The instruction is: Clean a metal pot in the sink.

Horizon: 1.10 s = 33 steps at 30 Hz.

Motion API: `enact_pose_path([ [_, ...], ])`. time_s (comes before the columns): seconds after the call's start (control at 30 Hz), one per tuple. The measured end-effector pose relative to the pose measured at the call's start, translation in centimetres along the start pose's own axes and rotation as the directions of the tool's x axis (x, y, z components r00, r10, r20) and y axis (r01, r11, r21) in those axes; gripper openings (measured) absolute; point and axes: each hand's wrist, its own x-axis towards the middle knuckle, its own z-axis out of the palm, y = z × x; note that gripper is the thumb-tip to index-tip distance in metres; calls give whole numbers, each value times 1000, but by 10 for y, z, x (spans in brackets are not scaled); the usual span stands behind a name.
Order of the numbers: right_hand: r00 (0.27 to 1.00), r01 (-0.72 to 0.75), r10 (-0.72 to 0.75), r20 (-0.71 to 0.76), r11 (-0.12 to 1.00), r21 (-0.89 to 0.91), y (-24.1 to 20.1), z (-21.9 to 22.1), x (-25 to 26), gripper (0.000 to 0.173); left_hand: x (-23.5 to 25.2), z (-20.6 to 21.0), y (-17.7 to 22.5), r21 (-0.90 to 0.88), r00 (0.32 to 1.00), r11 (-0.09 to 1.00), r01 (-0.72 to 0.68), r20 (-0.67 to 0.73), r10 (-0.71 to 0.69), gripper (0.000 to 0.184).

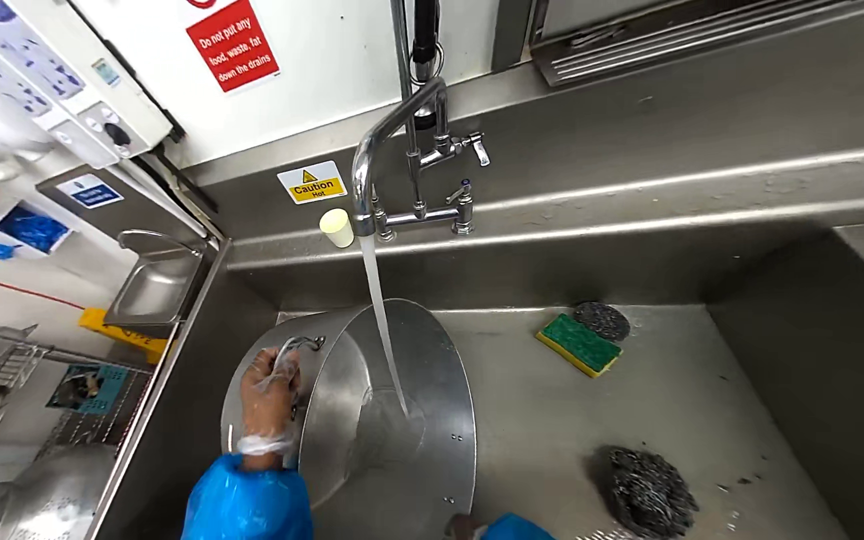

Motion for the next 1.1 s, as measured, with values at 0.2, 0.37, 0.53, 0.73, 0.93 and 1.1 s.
enact_pose_path([
  [0.2, 976, 186, -95, -197, 831, 525, -10, -70, -8, 35, 20, -2, 7, 30, 986, 999, 17, 167, -22, 14],
  [0.37, 927, 314, -23, -375, 594, 741, -25, -134, -4, 33, 21, -5, 6, 96, 991, 995, -14, 131, 2, 14],
  [0.53, 889, 71, 100, -447, 935, 349, 45, -177, -6, 38, 28, -4, -6, 103, 982, 988, -119, 161, 101, 19],
  [0.73, 677, -171, 442, -589, 872, 458, 213, -233, 3, 50, 36, -4, -6, 138, 987, 986, -95, 140, 76, 17],
  [0.93, 601, -345, 486, -635, 874, 342, 320, -264, 71, 78, 32, -3, -4, 170, 991, 982, -79, 116, 60, 19],
  [1.1, 465, -372, 685, -561, 726, 579, 332, -252, 118, 49, 30, -9, -5, 182, 996, 979, -88, 15, 86, 24],
])
